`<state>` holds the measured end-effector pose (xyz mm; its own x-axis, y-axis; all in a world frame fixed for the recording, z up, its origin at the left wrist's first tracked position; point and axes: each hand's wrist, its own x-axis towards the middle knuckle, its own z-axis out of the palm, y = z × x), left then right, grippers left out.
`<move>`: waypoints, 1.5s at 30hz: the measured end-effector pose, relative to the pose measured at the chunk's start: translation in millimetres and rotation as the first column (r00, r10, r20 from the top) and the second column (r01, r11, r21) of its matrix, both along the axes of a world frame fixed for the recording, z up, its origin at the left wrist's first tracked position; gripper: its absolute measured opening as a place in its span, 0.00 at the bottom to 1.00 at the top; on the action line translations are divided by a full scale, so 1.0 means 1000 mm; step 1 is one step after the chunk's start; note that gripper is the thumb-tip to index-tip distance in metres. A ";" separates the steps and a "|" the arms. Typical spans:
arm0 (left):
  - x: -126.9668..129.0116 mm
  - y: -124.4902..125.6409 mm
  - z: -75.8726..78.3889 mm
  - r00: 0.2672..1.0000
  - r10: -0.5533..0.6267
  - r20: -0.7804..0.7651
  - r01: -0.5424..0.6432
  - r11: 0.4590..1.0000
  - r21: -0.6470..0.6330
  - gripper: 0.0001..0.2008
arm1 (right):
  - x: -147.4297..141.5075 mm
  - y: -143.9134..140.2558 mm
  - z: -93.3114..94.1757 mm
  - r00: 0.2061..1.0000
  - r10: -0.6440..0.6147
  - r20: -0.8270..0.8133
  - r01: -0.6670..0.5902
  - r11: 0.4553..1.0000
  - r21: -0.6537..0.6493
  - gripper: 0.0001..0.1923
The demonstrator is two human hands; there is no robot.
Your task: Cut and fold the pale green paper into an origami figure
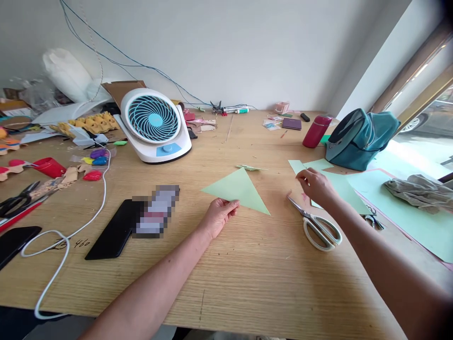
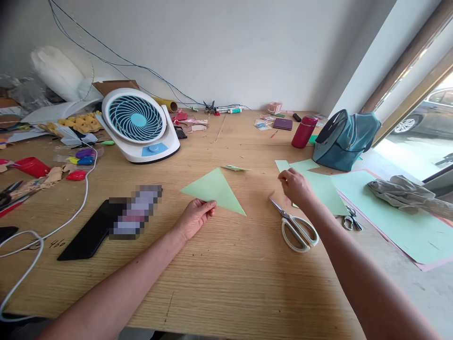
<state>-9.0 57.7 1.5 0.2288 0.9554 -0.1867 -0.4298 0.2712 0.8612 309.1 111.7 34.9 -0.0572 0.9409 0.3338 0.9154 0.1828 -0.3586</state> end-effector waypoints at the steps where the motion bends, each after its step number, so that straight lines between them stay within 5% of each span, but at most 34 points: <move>1: 0.000 0.000 0.000 1.000 0.004 0.001 -0.004 1.000 0.000 0.16 | 0.003 0.010 -0.001 0.999 -0.041 -0.018 0.041 0.999 0.019 0.10; 5: 0.001 0.000 -0.002 1.000 -0.006 0.020 0.005 1.000 0.012 0.16 | -0.022 0.002 -0.005 0.991 -0.035 -0.128 0.035 0.999 0.002 0.16; 7: 0.001 0.000 -0.002 1.000 -0.003 0.020 0.002 1.000 0.019 0.16 | -0.050 -0.022 -0.004 0.925 0.173 -0.339 -0.220 0.970 -0.104 0.19; 8: 0.002 -0.001 -0.003 1.000 0.002 0.009 -0.002 1.000 0.026 0.16 | -0.064 -0.035 -0.004 0.848 0.282 -0.449 -0.380 0.914 -0.143 0.20; 11: 0.005 -0.004 -0.002 0.998 0.007 -0.063 -0.001 0.995 0.096 0.16 | -0.098 -0.065 -0.003 0.763 0.383 -0.521 -0.550 0.808 -0.212 0.21; 17: 0.002 -0.010 0.005 0.988 -0.091 -0.126 0.125 0.948 0.292 0.22 | -0.096 -0.074 -0.009 0.818 0.311 -0.485 -0.437 0.883 -0.172 0.13; 23: -0.005 -0.007 0.009 0.987 -0.157 -0.041 0.162 0.943 0.291 0.36 | -0.061 -0.078 -0.019 0.922 0.245 -0.300 -0.285 0.953 -0.097 0.20; 30: -0.003 -0.010 0.011 0.987 -0.126 -0.100 0.148 0.955 0.257 0.24 | -0.051 -0.082 -0.021 0.922 0.330 -0.202 -0.355 0.929 -0.101 0.30; 37: -0.004 -0.010 0.012 0.966 -0.248 -0.067 0.257 0.928 0.269 0.25 | -0.052 -0.085 -0.018 0.936 0.301 -0.181 -0.333 0.925 -0.184 0.32; 45: -0.004 -0.008 0.007 0.958 -0.257 -0.125 0.284 0.901 0.328 0.25 | -0.044 -0.078 -0.027 0.928 0.327 -0.175 -0.361 0.906 -0.220 0.32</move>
